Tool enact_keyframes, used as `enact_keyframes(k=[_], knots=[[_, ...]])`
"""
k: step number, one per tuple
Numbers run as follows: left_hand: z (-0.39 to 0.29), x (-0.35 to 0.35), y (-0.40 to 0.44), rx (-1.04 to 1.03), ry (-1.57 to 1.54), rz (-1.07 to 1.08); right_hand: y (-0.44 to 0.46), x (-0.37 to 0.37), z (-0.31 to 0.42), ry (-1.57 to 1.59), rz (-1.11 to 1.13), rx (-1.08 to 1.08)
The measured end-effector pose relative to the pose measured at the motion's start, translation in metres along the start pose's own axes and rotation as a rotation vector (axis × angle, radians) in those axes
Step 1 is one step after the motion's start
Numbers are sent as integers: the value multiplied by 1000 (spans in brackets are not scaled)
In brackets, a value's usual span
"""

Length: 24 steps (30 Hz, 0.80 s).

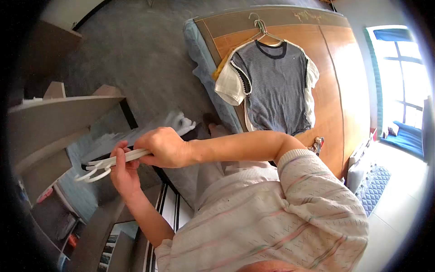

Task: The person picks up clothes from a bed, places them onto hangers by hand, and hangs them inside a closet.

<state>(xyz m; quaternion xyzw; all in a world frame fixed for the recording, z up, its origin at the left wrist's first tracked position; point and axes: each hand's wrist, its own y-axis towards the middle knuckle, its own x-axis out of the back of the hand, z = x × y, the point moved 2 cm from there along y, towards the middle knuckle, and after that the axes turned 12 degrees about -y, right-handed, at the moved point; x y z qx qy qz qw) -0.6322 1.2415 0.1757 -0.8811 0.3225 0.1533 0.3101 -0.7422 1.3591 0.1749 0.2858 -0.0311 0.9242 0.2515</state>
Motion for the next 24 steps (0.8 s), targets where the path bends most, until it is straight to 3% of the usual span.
enact_keyframes(k=[3, 6, 8, 10, 11, 14, 15, 17, 19, 24], knots=[[14, -15, 16, -27, -81, -93, 0, 12, -23, 48, -45, 110], [15, -18, 29, -30, -114, 56, 6, 57, -63, 126, -32, 155], [17, -14, 38, -16, -176, 79, 10, 113, -123, 189, 87, -286], [19, -11, 43, -39, -156, 121, 0, 150, -233, -82, -83, -399], [21, -11, 46, -57, -137, 102, -8, 175, -286, -135, -71, -657], [24, -13, 52, -87, -95, 118, -65, 240, -458, -700, -81, -848], [25, -16, 54, -91, -76, 151, -70, 266, -455, -793, 26, -984], [26, -21, 56, -135, -4, 204, -102, 295, -519, -953, -16, -1145], [26, -17, 57, -141, 47, 153, -94, 313, -520, -1006, 47, -1268], [26, -21, 56, -157, 116, 94, -84, 324, -556, -1082, 107, -1212]])
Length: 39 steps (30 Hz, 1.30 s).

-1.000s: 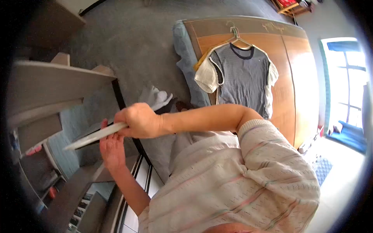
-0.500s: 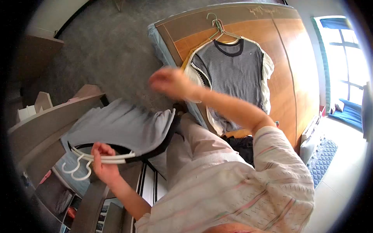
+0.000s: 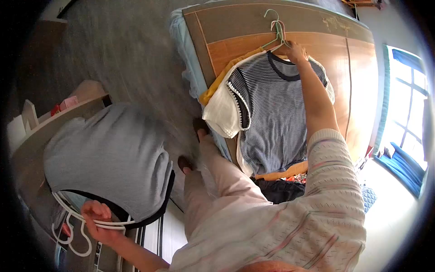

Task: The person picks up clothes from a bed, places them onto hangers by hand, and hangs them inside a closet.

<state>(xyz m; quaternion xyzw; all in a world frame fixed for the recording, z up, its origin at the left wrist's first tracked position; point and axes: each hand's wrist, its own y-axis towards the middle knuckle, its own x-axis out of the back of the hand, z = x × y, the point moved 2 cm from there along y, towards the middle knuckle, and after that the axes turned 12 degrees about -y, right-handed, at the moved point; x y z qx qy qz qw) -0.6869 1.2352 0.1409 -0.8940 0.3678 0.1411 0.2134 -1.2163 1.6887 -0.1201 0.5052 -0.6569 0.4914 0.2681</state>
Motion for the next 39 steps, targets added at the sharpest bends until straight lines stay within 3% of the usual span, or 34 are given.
enact_keyframes(k=[6, 8, 11, 12, 16, 17, 20, 23, 27, 28, 31, 35, 36, 39], knots=[[1, 0, 4, 4, -70, -74, 17, -5, -6, -119, 12, 83], [-2, 2, 3, 10, -143, -63, 12, 4, -16, 1, 63, 133], [-3, 17, -3, -83, 57, -75, -2, 12, -44, 89, 51, 290], [-5, 20, -3, -27, -39, -3, -6, 9, -58, 119, 18, 351], [-17, 36, -18, -46, -213, -48, -64, 43, -72, 287, 32, 543], [-22, 36, -24, -46, -259, -85, -108, 85, -51, 71, 82, 370], [-46, 49, -47, -138, -201, -95, -181, 118, -53, 314, -10, 556], [-60, 64, -70, -190, -239, -48, -270, 165, -31, 329, 270, 365], [-70, 111, -136, -301, -237, -55, -395, 192, -2, 632, 236, 687], [-46, 56, -76, -265, -220, -133, -315, 194, 5, 724, 315, 762], [-35, 54, -78, -338, -221, -175, -315, 224, 29, 740, 519, 703], [-39, 59, -80, -329, -125, -444, -327, 271, 80, 625, 605, 835], [-36, 65, -82, -346, -158, -397, -350, 280, 104, 620, 453, 926], [-34, 58, -74, -242, -60, -650, -341, 274, 165, 788, 720, 884]])
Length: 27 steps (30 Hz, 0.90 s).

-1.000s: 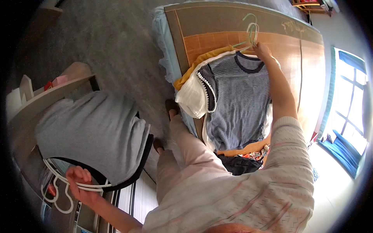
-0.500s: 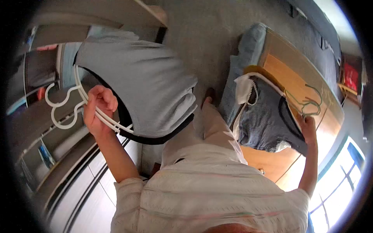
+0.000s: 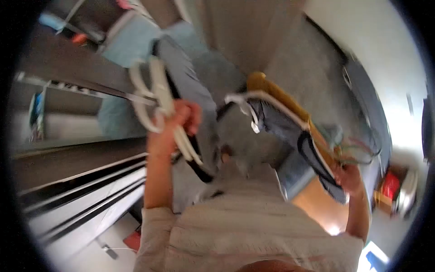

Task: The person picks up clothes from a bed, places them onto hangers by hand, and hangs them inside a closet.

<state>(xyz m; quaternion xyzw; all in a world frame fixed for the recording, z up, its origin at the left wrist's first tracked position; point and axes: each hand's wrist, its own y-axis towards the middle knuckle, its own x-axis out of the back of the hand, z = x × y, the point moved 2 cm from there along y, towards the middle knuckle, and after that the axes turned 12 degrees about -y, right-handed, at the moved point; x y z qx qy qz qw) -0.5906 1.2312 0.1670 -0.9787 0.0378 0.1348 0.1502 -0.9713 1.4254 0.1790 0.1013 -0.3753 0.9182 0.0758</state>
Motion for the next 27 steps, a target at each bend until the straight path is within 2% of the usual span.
enact_keyframes(k=[1, 2, 3, 5, 9, 10, 11, 14, 17, 18, 19, 20, 22, 24, 26, 27], knots=[[-7, -6, 6, 70, 84, -19, 26, -1, -3, 141, 64, -5], [1, -5, 13, 84, -48, 102, 47, -2, -4, 147, 113, 55], [4, -12, 14, 108, -50, 49, 68, -3, -5, 156, 163, 115], [19, -13, 30, 55, -205, 150, 100, -14, 32, -38, 125, 284], [22, -22, 57, -21, -322, 117, 147, -24, 94, -40, 318, 265], [7, 14, 59, -69, -335, 112, 143, -61, 117, -53, 348, 282], [-2, 24, 74, -84, -352, 78, 155, -74, 146, -96, 340, 317], [-27, 52, 118, -93, -359, -113, 212, -107, 214, 76, 445, 281], [-48, 87, 149, -161, -405, -117, 244, -156, 281, -15, 490, 293], [-54, 92, 164, -164, -415, -150, 263, -170, 304, -30, 520, 269], [-63, 95, 176, -143, -400, -272, 280, -186, 330, -50, 540, 264], [-69, 100, 192, -166, -424, -264, 299, -200, 353, -73, 564, 242], [-79, 117, 212, -203, -489, -251, 335, -238, 397, -65, 664, 295], [-95, 130, 221, -218, -487, -361, 351, -274, 441, -140, 704, 377], [-107, 149, 239, -187, -466, -502, 374, -313, 494, -267, 605, 448], [-117, 158, 247, -185, -466, -495, 396, -335, 513, -159, 690, 455]])
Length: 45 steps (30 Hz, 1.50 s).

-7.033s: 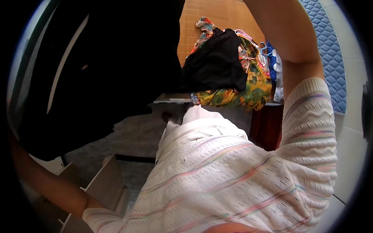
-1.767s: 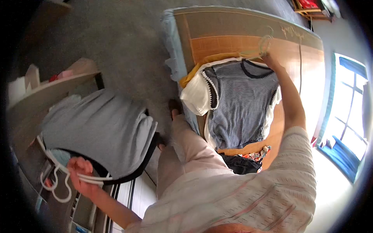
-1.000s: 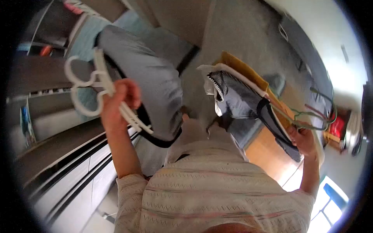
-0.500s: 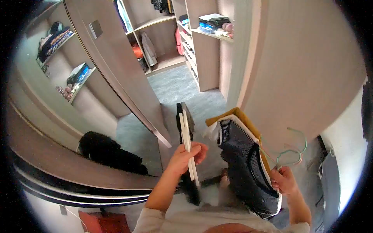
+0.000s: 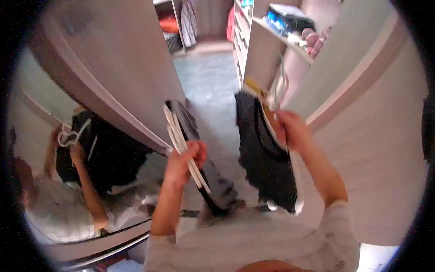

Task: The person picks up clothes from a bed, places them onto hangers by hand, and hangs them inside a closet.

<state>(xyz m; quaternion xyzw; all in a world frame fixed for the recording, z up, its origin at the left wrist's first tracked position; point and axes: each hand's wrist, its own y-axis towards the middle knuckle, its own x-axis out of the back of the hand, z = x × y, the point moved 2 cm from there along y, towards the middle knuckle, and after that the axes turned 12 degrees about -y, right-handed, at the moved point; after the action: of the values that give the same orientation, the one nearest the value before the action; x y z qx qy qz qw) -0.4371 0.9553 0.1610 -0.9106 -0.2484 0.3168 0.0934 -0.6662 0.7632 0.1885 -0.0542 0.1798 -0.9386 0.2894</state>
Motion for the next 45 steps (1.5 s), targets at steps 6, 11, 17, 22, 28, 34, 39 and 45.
enact_keyframes(k=[6, 11, 17, 22, 28, 34, 39, 45], knots=[[-50, -2, 97, -45, -28, 154, 124, -9, 87, 26, 128, 151], [-94, -36, 185, -29, -1, 135, 199, 0, 126, 22, 82, 168], [-120, -43, 322, 33, -18, 227, 325, -12, 166, 57, 159, 167], [-145, -63, 430, -56, 50, 261, 433, -83, 179, 224, 210, 246], [-190, -61, 523, -75, -106, 30, 538, -151, 203, 123, 456, 261], [-230, -32, 614, -137, -121, 55, 640, -181, 224, 41, 578, 330], [-258, -15, 696, -180, -150, 62, 701, -177, 228, -231, 411, 429], [-313, -16, 786, -135, -93, -20, 764, -169, 268, -299, 314, 456]])
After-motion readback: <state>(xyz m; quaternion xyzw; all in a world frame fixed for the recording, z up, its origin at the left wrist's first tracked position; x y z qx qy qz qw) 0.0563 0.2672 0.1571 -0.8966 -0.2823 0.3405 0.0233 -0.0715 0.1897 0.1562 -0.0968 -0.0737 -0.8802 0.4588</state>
